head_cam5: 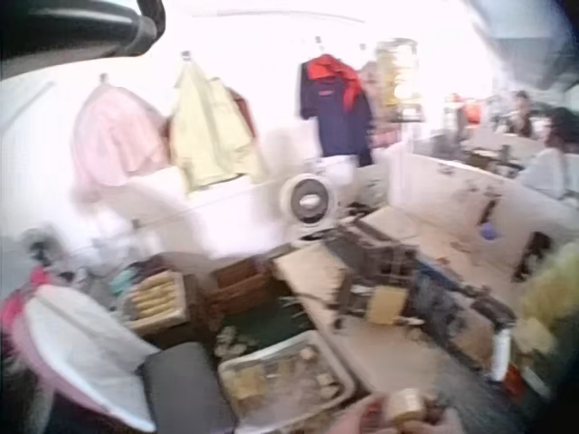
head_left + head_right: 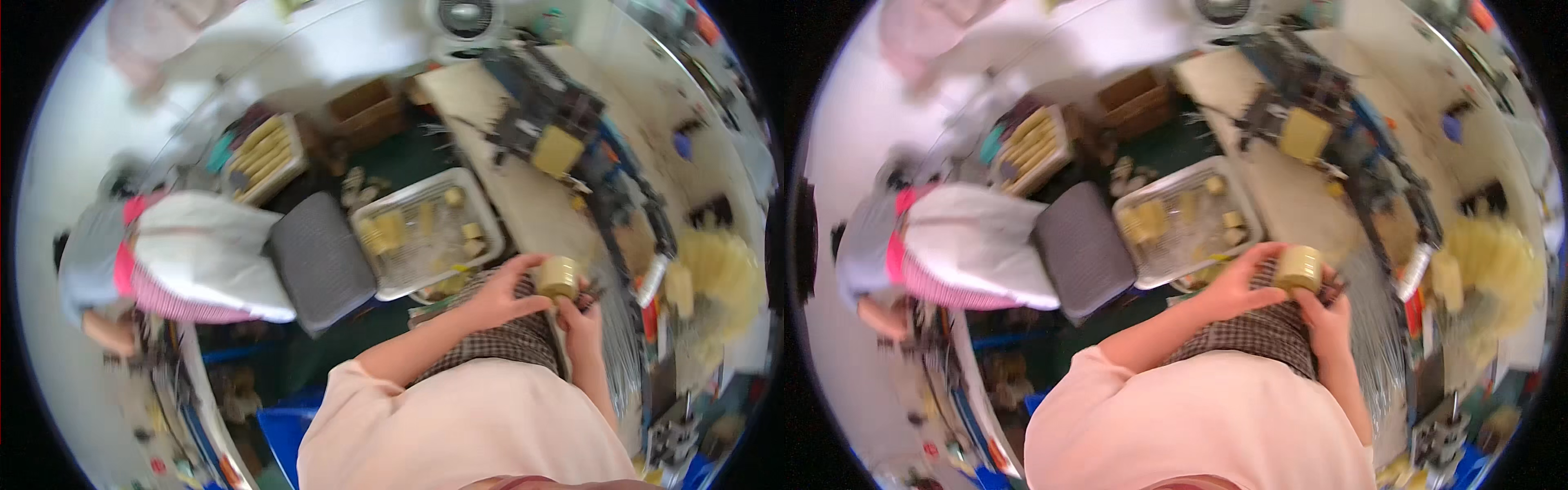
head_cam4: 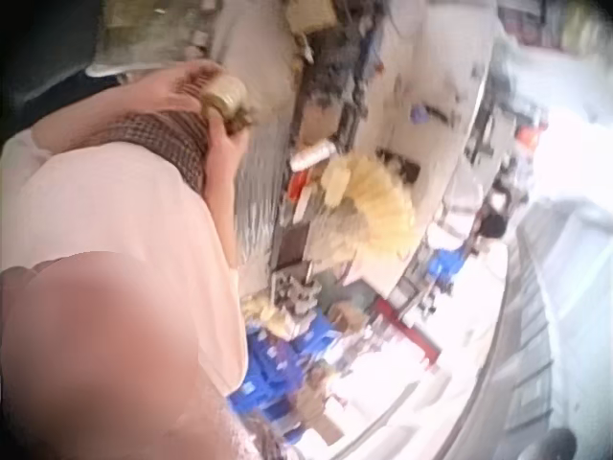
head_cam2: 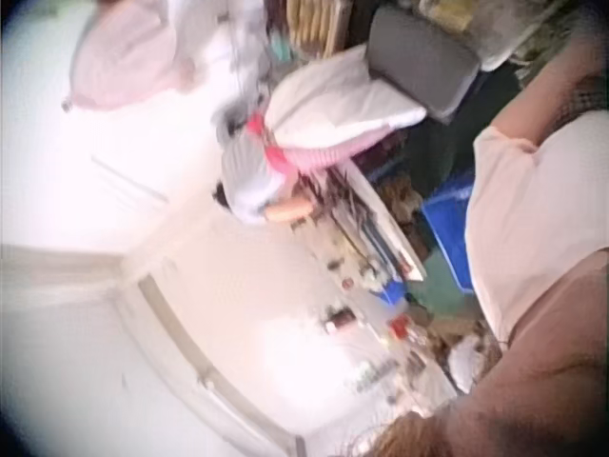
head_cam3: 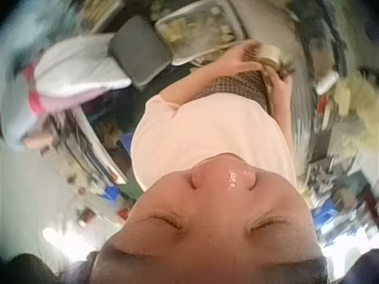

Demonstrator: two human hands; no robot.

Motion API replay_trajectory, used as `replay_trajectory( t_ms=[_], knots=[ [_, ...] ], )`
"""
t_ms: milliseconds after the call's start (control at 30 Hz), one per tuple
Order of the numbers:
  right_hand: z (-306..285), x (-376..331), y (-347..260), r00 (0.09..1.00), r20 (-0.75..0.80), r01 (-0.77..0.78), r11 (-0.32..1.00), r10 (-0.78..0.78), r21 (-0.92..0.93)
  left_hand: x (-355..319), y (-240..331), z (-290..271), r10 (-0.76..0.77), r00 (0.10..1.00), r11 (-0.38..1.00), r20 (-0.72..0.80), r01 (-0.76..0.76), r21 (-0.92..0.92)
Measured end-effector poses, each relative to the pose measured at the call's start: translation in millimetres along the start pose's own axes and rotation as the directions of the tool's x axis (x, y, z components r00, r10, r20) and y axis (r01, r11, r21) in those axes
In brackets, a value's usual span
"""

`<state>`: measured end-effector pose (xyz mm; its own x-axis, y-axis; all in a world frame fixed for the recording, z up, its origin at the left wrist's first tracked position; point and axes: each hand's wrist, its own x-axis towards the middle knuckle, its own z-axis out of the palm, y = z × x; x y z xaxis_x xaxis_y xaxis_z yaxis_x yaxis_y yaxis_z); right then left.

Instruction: The person assembles industrial brushes using a manual winding machine, pliers, and a screwdriver to adjust and clamp components.

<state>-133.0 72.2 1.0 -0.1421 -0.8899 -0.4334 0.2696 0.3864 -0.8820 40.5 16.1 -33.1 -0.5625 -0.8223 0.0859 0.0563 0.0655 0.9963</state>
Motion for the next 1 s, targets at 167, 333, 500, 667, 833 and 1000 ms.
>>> replay_trajectory(
  t_ms=[167, 333, 500, 667, 833, 1000],
  knots=[
    [-1.0, 1.0, 3.5, 0.972, 0.122, 0.22, 0.959, -0.2, -0.181, -5.5, 26.2, 1.3, 0.04, 0.999, 0.999, -0.024, -0.04, 0.003],
    [6.0, 1.2, -6.1, 0.935, 0.235, 0.306, 0.939, -0.265, -0.155, -13.8, 27.3, 3.6, 0.027, 0.997, 0.941, -0.07, -0.049, -0.334],
    [25.2, 7.1, 0.9, 0.896, 0.308, 0.369, 0.922, -0.319, -0.117, -25.7, 26.6, -1.7, 0.058, 0.956, 0.819, -0.288, -0.21, -0.533],
    [43.2, 9.9, -6.4, 0.937, 0.291, 0.26, 0.943, -0.194, -0.209, -31.7, 24.1, -10.0, 0.091, 0.948, 0.82, -0.304, -0.245, -0.518],
    [52.3, 10.6, -1.0, 0.965, 0.191, 0.215, 0.962, -0.182, -0.168, -30.5, 16.0, -14.5, 0.083, 0.95, 0.826, -0.302, -0.236, -0.512],
    [49.4, 13.1, -3.0, 0.969, 0.2, 0.183, 0.966, -0.145, -0.185, -28.2, 15.0, -17.0, 0.057, 0.953, 0.85, -0.297, -0.202, -0.486]
  ],
)
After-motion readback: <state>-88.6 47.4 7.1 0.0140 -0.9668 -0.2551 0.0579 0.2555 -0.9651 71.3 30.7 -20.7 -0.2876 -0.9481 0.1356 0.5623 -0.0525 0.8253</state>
